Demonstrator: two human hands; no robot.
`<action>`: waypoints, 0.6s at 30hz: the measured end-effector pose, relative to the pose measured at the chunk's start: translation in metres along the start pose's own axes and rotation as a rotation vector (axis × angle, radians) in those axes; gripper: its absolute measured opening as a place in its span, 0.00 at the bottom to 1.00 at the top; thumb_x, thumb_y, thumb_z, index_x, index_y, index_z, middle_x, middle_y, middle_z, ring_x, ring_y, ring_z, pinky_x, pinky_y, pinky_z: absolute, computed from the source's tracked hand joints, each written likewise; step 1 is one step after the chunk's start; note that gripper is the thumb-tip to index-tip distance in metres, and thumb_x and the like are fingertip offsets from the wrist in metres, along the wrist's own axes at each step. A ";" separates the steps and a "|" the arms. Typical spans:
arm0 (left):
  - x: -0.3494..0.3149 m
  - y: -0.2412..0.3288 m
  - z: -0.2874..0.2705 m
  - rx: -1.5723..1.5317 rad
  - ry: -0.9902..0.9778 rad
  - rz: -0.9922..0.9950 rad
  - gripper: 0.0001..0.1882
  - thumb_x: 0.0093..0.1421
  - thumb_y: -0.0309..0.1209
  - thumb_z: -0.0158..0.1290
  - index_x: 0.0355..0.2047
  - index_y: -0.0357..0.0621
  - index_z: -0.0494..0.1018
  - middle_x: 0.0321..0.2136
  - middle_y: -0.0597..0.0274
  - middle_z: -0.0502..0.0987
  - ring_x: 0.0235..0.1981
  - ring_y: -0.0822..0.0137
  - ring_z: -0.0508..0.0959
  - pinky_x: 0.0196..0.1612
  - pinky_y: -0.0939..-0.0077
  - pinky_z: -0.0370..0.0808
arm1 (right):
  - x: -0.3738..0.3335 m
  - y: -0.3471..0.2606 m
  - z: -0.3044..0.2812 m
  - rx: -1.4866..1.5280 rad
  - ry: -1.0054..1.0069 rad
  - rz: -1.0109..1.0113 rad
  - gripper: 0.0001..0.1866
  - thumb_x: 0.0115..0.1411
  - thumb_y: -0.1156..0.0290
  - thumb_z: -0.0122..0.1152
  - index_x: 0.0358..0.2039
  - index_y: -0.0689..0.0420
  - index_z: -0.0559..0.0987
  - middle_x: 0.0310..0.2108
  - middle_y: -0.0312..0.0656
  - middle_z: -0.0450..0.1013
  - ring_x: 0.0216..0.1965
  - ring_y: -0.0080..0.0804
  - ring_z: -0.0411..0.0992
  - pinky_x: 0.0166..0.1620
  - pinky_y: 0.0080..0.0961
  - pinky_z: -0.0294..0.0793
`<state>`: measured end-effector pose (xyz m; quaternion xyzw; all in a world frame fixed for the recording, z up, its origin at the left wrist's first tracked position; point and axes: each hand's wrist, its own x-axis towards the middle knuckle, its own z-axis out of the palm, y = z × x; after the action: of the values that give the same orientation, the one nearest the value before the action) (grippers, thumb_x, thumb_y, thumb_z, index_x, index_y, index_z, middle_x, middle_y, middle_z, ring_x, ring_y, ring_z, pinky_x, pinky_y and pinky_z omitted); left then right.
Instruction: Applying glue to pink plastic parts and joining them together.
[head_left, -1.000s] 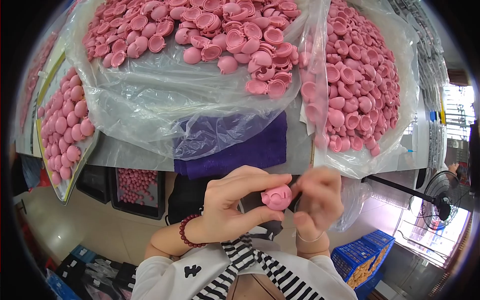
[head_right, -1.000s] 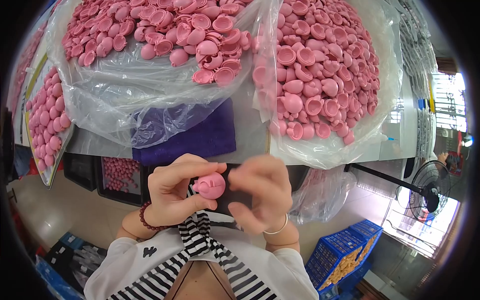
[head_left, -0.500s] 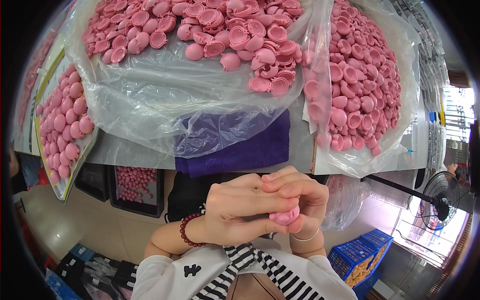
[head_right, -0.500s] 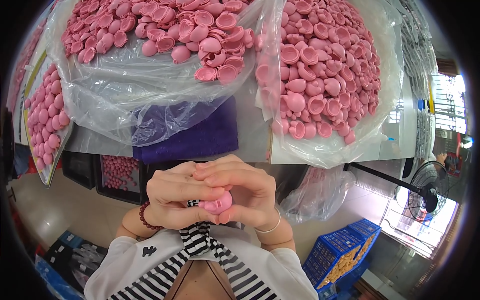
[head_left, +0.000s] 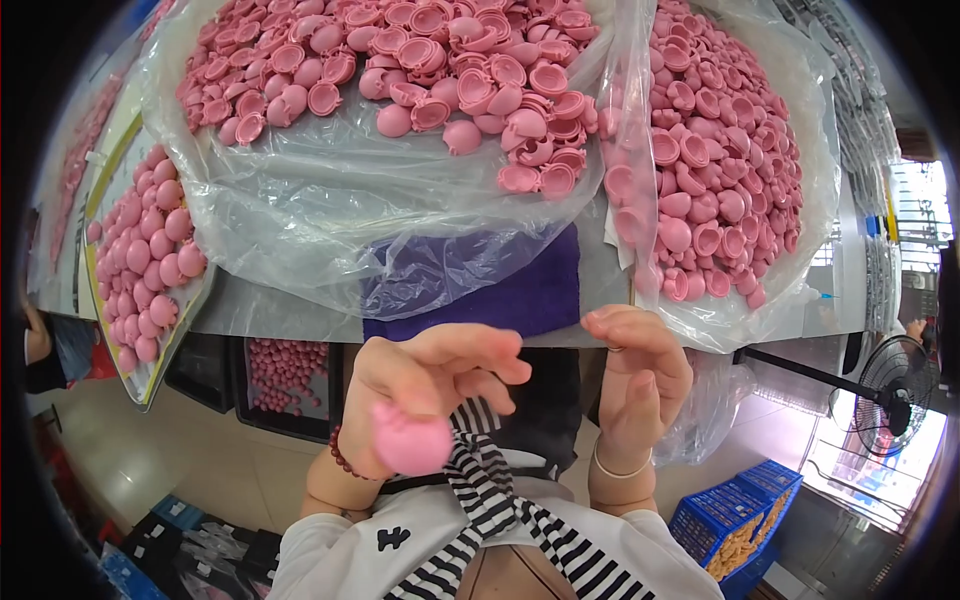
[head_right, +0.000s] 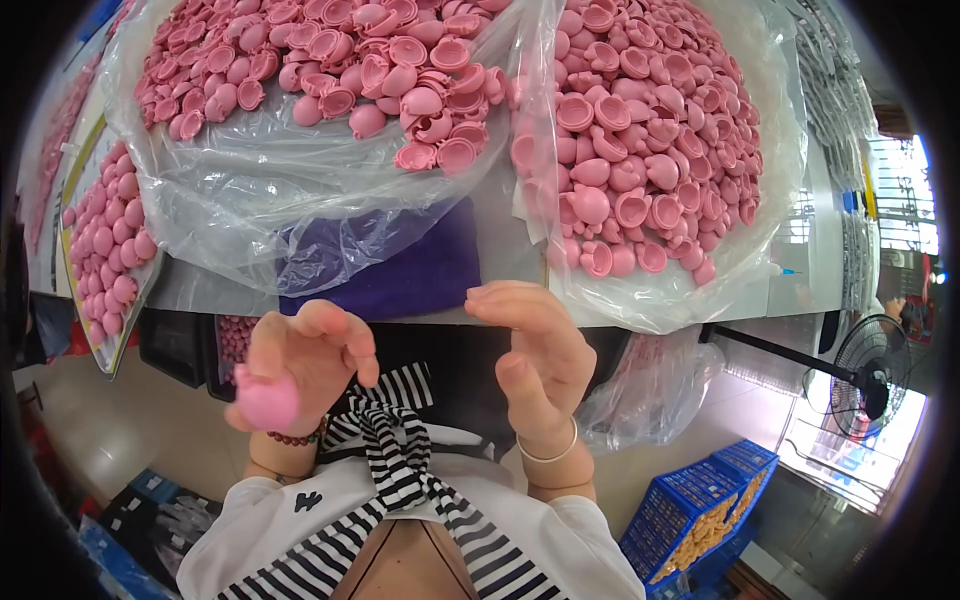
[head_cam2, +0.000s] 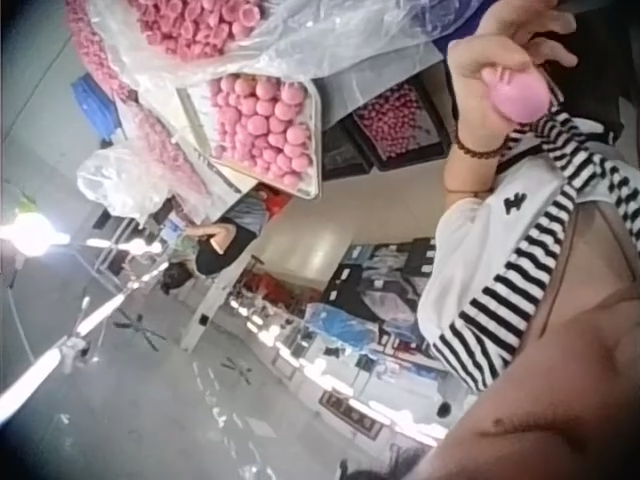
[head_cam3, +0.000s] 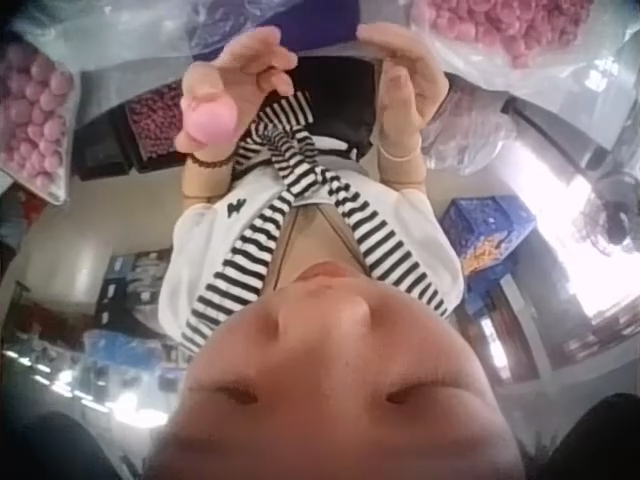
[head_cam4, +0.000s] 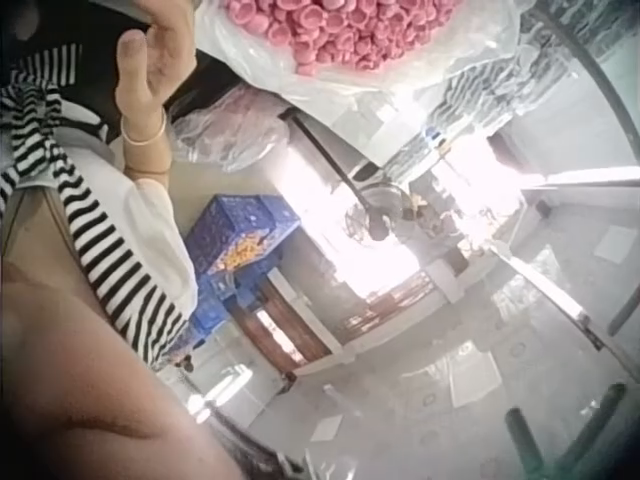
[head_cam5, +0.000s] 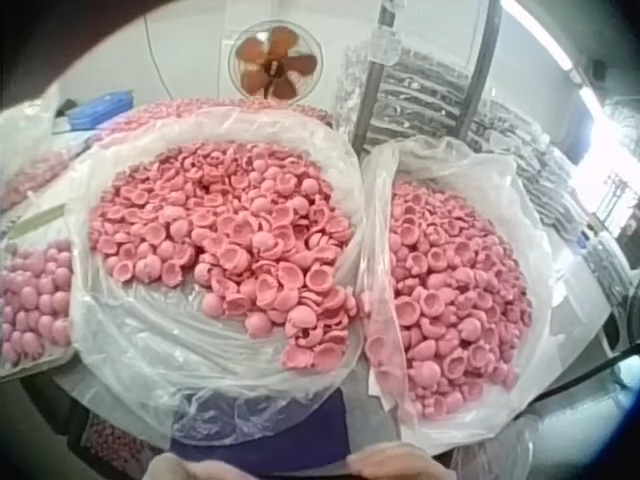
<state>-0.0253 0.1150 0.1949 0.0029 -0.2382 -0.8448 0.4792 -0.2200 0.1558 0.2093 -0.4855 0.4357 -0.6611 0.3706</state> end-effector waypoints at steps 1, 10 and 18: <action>-0.001 -0.003 -0.005 -0.127 -0.038 0.006 0.16 0.46 0.45 0.60 0.30 0.50 0.75 0.57 0.39 0.52 0.53 0.41 0.62 0.47 0.55 0.69 | 0.001 0.000 -0.001 -0.013 -0.024 -0.007 0.18 0.52 0.66 0.55 0.35 0.70 0.73 0.35 0.52 0.71 0.42 0.43 0.68 0.48 0.36 0.65; 0.015 0.004 0.010 -0.298 -0.108 -0.128 0.05 0.54 0.43 0.52 0.29 0.74 0.77 0.63 0.68 0.22 0.62 0.46 0.23 0.57 0.33 0.40 | -0.006 0.000 0.008 0.007 -0.093 0.022 0.11 0.50 0.74 0.55 0.32 0.69 0.74 0.33 0.50 0.71 0.39 0.41 0.69 0.44 0.32 0.67; 0.015 0.001 0.009 -0.278 -0.169 -0.070 0.09 0.54 0.39 0.51 0.32 0.79 0.76 0.61 0.67 0.17 0.60 0.48 0.16 0.60 0.38 0.35 | -0.009 -0.003 0.008 -0.072 -0.081 -0.015 0.09 0.48 0.77 0.55 0.31 0.68 0.75 0.32 0.49 0.72 0.38 0.42 0.69 0.43 0.33 0.68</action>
<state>-0.0349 0.1061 0.2065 -0.1263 -0.1583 -0.8829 0.4237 -0.2096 0.1635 0.2103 -0.5281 0.4403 -0.6277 0.3651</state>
